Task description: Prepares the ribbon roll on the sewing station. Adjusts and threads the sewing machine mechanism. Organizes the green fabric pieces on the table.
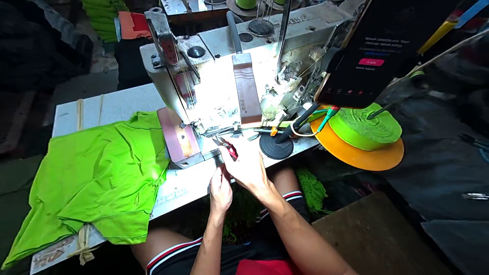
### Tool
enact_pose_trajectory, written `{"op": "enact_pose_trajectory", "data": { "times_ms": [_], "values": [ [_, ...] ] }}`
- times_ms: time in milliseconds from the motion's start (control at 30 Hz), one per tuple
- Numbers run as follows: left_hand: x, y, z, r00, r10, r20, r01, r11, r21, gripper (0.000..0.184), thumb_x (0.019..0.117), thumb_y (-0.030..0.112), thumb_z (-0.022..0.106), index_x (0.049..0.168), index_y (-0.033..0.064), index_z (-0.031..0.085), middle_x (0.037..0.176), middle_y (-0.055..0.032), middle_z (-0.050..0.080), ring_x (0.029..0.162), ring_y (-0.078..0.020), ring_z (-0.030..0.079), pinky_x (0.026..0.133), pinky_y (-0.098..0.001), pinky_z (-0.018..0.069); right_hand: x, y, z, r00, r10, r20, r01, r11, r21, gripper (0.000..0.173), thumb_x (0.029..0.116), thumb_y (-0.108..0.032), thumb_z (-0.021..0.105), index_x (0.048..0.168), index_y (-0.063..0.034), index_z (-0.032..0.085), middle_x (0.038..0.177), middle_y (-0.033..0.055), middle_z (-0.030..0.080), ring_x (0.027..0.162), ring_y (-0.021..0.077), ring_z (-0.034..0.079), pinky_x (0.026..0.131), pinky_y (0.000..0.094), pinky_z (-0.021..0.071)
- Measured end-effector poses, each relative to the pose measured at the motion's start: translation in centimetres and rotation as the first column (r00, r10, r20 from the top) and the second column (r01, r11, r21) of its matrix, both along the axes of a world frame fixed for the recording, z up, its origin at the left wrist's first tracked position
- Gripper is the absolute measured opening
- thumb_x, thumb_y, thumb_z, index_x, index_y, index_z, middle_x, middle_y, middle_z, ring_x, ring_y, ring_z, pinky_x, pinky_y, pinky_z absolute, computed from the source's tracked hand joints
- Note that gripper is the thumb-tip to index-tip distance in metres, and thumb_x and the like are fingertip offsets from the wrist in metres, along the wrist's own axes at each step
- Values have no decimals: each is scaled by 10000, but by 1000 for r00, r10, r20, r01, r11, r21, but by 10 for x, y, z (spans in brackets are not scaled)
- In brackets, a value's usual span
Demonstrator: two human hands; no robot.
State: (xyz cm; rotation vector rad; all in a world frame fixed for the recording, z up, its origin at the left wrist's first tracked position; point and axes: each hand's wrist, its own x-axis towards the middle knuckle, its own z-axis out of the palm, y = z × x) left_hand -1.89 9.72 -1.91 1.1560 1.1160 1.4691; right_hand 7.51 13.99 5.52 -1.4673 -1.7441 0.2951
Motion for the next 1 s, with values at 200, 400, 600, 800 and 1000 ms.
{"op": "enact_pose_trajectory", "data": {
  "times_ms": [200, 400, 600, 800, 1000],
  "values": [
    [1, -2, 4, 1000, 23, 14, -22, 999, -47, 301, 1045, 57, 394, 1214, -50, 619, 1051, -42, 714, 997, -42, 678, 939, -254, 562, -6, 1, -2, 998, 32, -54, -31, 999, 16, 277, 954, -305, 661, 1130, -116, 763, 914, 28, 719, 820, 151, 694, 710, 364, 586],
    [2, 2, -1, 1000, -5, -23, 5, 1000, 24, 323, 1066, 45, 354, 1125, -33, 662, 975, -29, 722, 927, -70, 698, 882, -273, 592, 11, 5, 4, 998, 59, 21, -58, 996, -65, 325, 979, -349, 628, 1215, -161, 749, 982, 37, 723, 879, 179, 699, 747, 410, 588],
    [1, 7, -6, 991, -98, 92, 98, 995, 2, 341, 1087, 89, 373, 1212, -76, 645, 1033, -139, 731, 943, -212, 728, 885, -360, 611, 65, -25, 23, 981, 104, 162, -88, 991, -100, 314, 1016, -405, 580, 1209, -222, 748, 974, -24, 719, 856, 116, 682, 757, 370, 584],
    [-4, 7, -7, 988, -119, 101, 122, 992, -31, 345, 1089, 89, 363, 1200, -83, 640, 1062, -157, 731, 963, -242, 728, 898, -389, 608, 196, -73, 42, 950, -69, 306, 77, 997, -14, 364, 1026, -375, 581, 1237, -121, 733, 1016, 73, 711, 829, 166, 683, 728, 382, 596],
    [-6, 5, 4, 992, -123, 14, 124, 992, -35, 283, 1080, 68, 428, 1182, -64, 657, 1043, -126, 739, 930, -206, 737, 869, -349, 622, 295, -75, 33, 956, -194, 222, 194, 981, 22, 393, 1022, -385, 608, 1257, -86, 707, 1079, 121, 695, 914, 158, 682, 813, 333, 589]
  ]
}}
